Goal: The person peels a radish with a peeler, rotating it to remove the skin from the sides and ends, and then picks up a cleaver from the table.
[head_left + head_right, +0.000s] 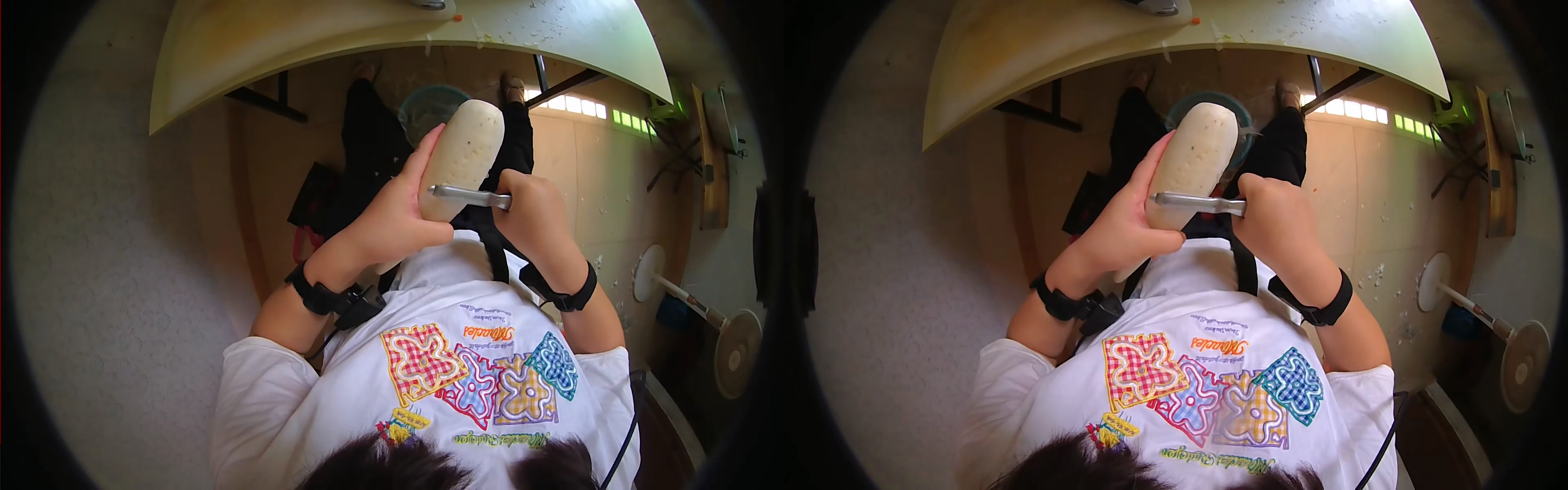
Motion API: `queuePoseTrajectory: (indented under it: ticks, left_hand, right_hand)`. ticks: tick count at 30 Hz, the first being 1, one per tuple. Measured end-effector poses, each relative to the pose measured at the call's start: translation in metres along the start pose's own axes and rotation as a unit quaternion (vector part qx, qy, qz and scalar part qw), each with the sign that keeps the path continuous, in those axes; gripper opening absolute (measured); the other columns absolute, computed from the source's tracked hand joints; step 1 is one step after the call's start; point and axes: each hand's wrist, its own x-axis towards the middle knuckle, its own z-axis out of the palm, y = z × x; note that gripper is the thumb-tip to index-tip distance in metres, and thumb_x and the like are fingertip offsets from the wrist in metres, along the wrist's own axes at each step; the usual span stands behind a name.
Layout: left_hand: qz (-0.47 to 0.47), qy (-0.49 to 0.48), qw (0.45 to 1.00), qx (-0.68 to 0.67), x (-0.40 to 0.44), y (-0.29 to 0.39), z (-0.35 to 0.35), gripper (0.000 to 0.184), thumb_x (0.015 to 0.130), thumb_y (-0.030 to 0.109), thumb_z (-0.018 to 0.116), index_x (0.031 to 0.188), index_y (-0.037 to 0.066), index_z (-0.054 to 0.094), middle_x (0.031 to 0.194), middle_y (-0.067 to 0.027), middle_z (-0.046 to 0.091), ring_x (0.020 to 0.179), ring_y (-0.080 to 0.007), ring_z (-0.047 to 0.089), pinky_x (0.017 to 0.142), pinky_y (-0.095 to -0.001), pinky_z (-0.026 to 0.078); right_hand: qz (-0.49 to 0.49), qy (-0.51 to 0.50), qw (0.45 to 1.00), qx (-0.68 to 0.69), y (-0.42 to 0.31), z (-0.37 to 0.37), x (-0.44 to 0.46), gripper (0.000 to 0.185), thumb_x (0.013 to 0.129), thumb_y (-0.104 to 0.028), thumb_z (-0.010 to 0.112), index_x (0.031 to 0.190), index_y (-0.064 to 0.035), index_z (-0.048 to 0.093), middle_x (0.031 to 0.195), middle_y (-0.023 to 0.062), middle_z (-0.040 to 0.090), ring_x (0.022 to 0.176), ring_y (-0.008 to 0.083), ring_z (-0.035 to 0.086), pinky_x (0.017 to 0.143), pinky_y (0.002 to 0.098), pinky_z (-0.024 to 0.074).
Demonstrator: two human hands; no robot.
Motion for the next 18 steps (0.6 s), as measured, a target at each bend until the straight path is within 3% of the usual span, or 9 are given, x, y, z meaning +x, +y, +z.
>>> queuePoseTrajectory:
  ticks: [2, 8, 11, 18]
  left_hand:
    - [0.003, 0.006, 0.998, 0.058, -0.002, 0.000, -0.001, 0.109, 0.069, -0.004, 0.063, 0.160, 0.011, 0.006, 0.151, -0.0100, 0.040, 0.138, -0.0185, 0.039, 0.112, -0.0314, 0.032]
    - [-0.021, 0.029, 0.998, 0.050, -0.005, 0.001, 0.005, 0.104, 0.068, -0.006, 0.058, 0.159, 0.009, 0.012, 0.146, -0.0079, 0.043, 0.136, -0.0177, 0.042, 0.113, -0.0335, 0.033]
    - [0.004, 0.026, 0.998, 0.057, -0.006, 0.000, 0.001, 0.109, 0.069, -0.003, 0.064, 0.160, 0.012, 0.006, 0.148, -0.0119, 0.043, 0.135, -0.0206, 0.044, 0.111, -0.0328, 0.034]
    - [0.004, 0.022, 0.996, 0.092, -0.008, 0.003, 0.000, 0.108, 0.070, -0.002, 0.063, 0.160, 0.011, 0.006, 0.147, -0.0119, 0.044, 0.132, -0.0205, 0.046, 0.109, -0.0324, 0.036]
  right_hand:
    - [0.057, 0.037, 0.998, 0.001, 0.004, -0.001, 0.004, 0.009, 0.075, -0.009, 0.069, 0.074, -0.0050, 0.060, 0.070, 0.0171, 0.062, 0.070, 0.0377, 0.063, 0.064, 0.0467, 0.0501]
    - [0.052, 0.018, 0.998, -0.028, 0.003, -0.011, 0.005, 0.010, 0.078, -0.010, 0.066, 0.072, -0.0047, 0.059, 0.067, 0.0172, 0.061, 0.068, 0.0384, 0.062, 0.062, 0.0475, 0.0491]
    - [0.046, 0.018, 0.998, -0.031, 0.001, -0.013, 0.008, 0.011, 0.078, -0.010, 0.065, 0.071, -0.0045, 0.058, 0.067, 0.0171, 0.061, 0.068, 0.0383, 0.062, 0.063, 0.0473, 0.0494]
    - [0.054, 0.030, 0.997, -0.038, 0.005, -0.022, 0.018, 0.011, 0.078, -0.009, 0.065, 0.070, -0.0040, 0.059, 0.067, 0.0180, 0.061, 0.069, 0.0391, 0.062, 0.064, 0.0479, 0.0495]
